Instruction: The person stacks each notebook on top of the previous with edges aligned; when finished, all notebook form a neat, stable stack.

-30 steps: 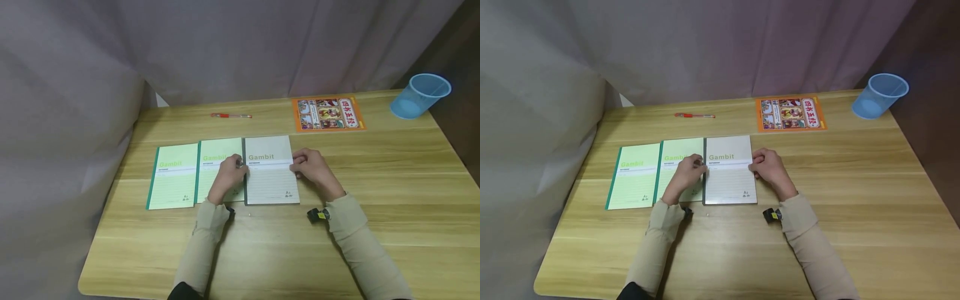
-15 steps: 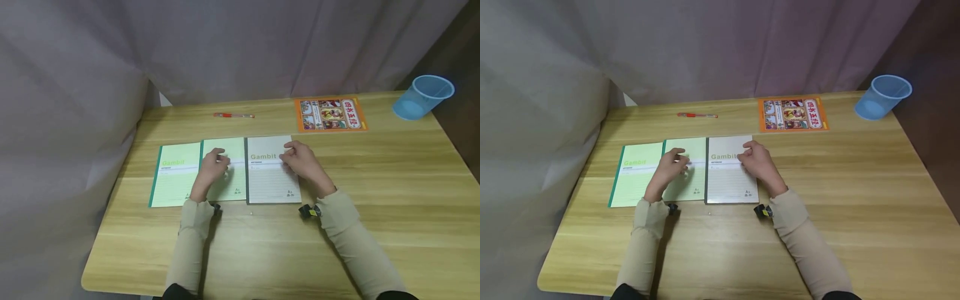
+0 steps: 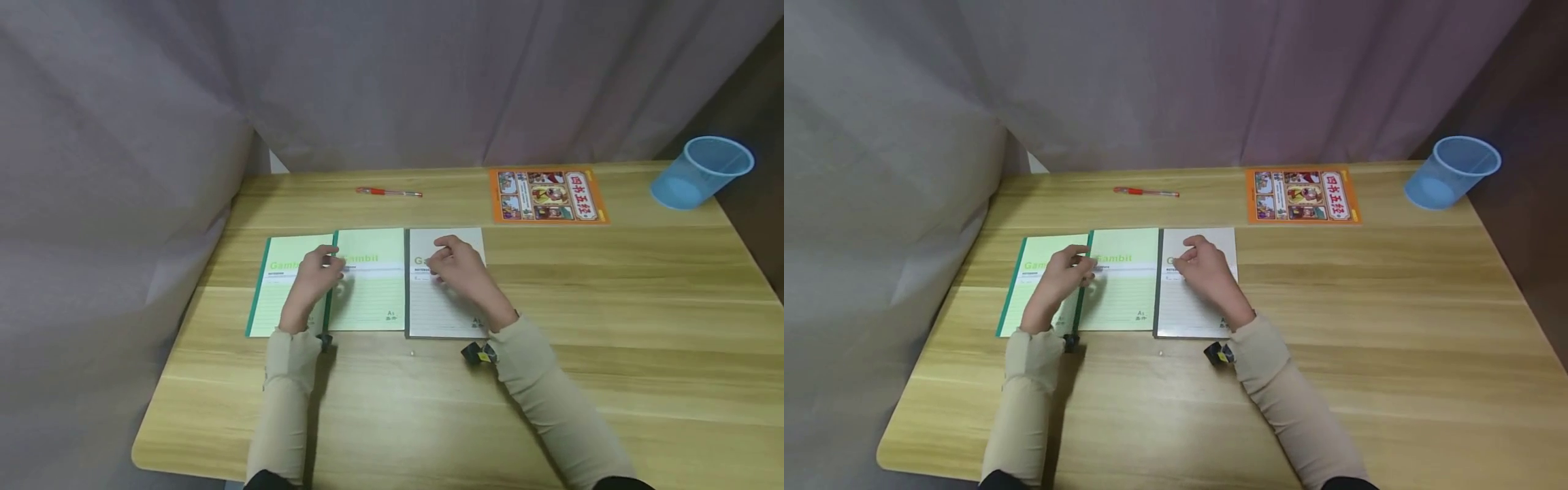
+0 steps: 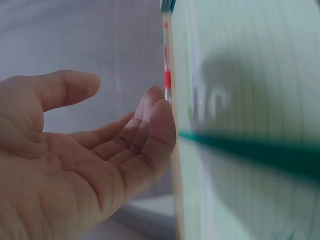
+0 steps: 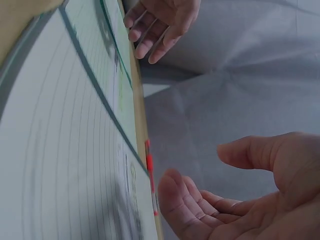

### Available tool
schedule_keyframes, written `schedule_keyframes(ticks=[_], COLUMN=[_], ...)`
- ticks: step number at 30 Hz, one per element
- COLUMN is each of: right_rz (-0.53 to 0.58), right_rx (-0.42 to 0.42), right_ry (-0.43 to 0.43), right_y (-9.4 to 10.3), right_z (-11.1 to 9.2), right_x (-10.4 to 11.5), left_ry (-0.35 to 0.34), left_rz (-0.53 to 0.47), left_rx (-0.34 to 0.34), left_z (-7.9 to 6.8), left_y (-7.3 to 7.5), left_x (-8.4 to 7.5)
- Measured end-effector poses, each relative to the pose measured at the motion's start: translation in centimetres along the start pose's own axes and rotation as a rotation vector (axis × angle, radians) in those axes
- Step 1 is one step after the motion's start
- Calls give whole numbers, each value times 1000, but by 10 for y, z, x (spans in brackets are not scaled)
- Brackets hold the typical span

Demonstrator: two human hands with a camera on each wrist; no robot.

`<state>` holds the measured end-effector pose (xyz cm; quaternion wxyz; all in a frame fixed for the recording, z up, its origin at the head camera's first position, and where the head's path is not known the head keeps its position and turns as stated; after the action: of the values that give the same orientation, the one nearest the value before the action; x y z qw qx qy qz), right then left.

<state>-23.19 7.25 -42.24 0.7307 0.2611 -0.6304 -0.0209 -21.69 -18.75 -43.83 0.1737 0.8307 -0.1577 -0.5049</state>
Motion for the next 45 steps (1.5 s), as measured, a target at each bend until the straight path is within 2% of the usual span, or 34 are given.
schedule_keyframes(ticks=[4, 7, 16, 24, 28, 36, 40, 45], right_rz=[1, 10, -6, 11, 13, 4, -5, 13], right_rx=[12, 26, 65, 105, 119, 159, 185, 202], right_ry=[34, 43, 78, 50, 49, 61, 76, 71], right_y=[-14, -23, -49, -81, -94, -120, -130, -140], right_z=[5, 7, 18, 23, 22, 22, 23, 25], right_x=[8, 11, 24, 31, 36, 45, 47, 47], left_ry=[30, 36, 24, 39, 48, 113, 160, 218], left_rz=[-13, -13, -9, -2, 23, 34, 51, 75], left_rx=[-29, -46, -101, -118, -127, -158, -179, -171], left_z=[0, -3, -5, -12, -18, -27, -28, -29], left_y=[24, 36, 60, 83, 93, 112, 116, 116], left_x=[11, 18, 34, 47, 53, 67, 74, 83])
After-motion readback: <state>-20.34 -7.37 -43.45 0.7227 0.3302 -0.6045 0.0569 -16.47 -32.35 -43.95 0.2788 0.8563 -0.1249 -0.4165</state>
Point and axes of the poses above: each hand's wrist, its own z-axis towards the middle knuckle, its own y-axis out of the back of the hand, x = y × z, the point moved 8 cm from there along z, towards the middle knuckle, and after that the axes turned 14 degrees about y, right-handed, at the moved point
